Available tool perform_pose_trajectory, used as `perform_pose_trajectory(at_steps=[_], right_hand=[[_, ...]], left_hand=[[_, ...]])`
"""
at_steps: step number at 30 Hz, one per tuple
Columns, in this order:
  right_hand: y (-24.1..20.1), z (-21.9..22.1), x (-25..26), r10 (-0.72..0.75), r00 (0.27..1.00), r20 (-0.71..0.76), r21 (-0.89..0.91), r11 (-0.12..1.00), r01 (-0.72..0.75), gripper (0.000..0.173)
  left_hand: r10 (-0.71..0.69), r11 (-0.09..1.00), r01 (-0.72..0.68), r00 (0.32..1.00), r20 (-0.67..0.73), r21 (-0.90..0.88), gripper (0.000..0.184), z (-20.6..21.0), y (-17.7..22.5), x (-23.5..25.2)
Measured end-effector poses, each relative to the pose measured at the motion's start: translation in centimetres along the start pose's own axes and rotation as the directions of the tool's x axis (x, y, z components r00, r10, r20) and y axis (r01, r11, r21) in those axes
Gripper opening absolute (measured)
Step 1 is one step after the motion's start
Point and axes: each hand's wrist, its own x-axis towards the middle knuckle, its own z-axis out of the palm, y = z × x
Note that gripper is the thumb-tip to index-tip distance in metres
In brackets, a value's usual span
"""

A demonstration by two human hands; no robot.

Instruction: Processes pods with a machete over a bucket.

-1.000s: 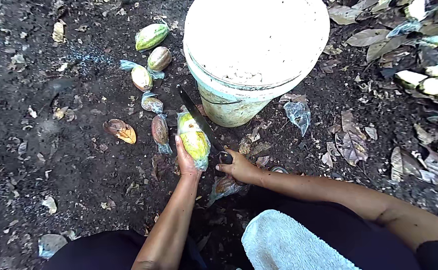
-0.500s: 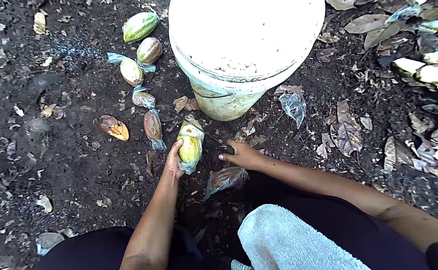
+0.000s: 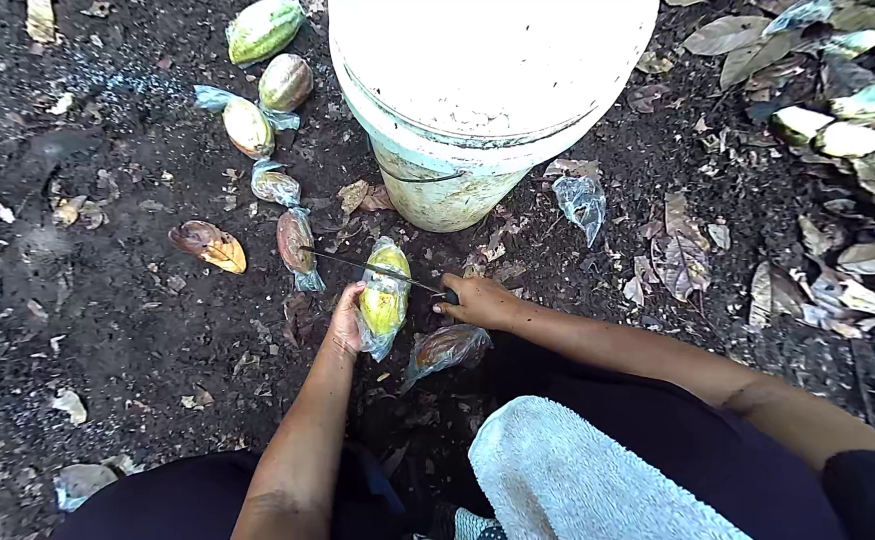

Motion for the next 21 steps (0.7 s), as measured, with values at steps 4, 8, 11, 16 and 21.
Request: perform_pose_trajectory(at_steps=[4,8,11,16,21], right_hand=[[0.7,0.2,1.3,0.021,0.999,0.038,-0.041,0.999,-0.020,0.046],[1.5,0.6,2.1,0.043,0.997,0.064,-0.019,0.999,-0.042,0.047],[3.5,0.4,2.8,0.111,0.994,0.013,0.059,0.992,-0.111,0.047],[5.3,1.2,3.0,0.196,0.981,-0.012,0.011,0.981,-0.196,0.052],[3.3,2.1,2.1,0.162,0.986,0.034,0.065,0.984,-0.164,0.055]], left_hand=[[-0.044,0.999,0.044,0.999,-0.005,-0.020,0.042,-0.8,-1.0,0.5],[-0.089,0.995,0.090,0.996,0.016,-0.048,0.041,-1.0,-1.7,0.2],[-0.096,0.994,0.102,0.983,0.156,-0.028,0.039,-1.9,-2.1,0.1],[-0.074,0.997,0.070,0.986,0.149,0.036,0.040,-2.2,-1.4,0.4],[-0.050,0.995,0.044,0.996,0.072,0.088,0.040,-3.0,-1.5,0.0]])
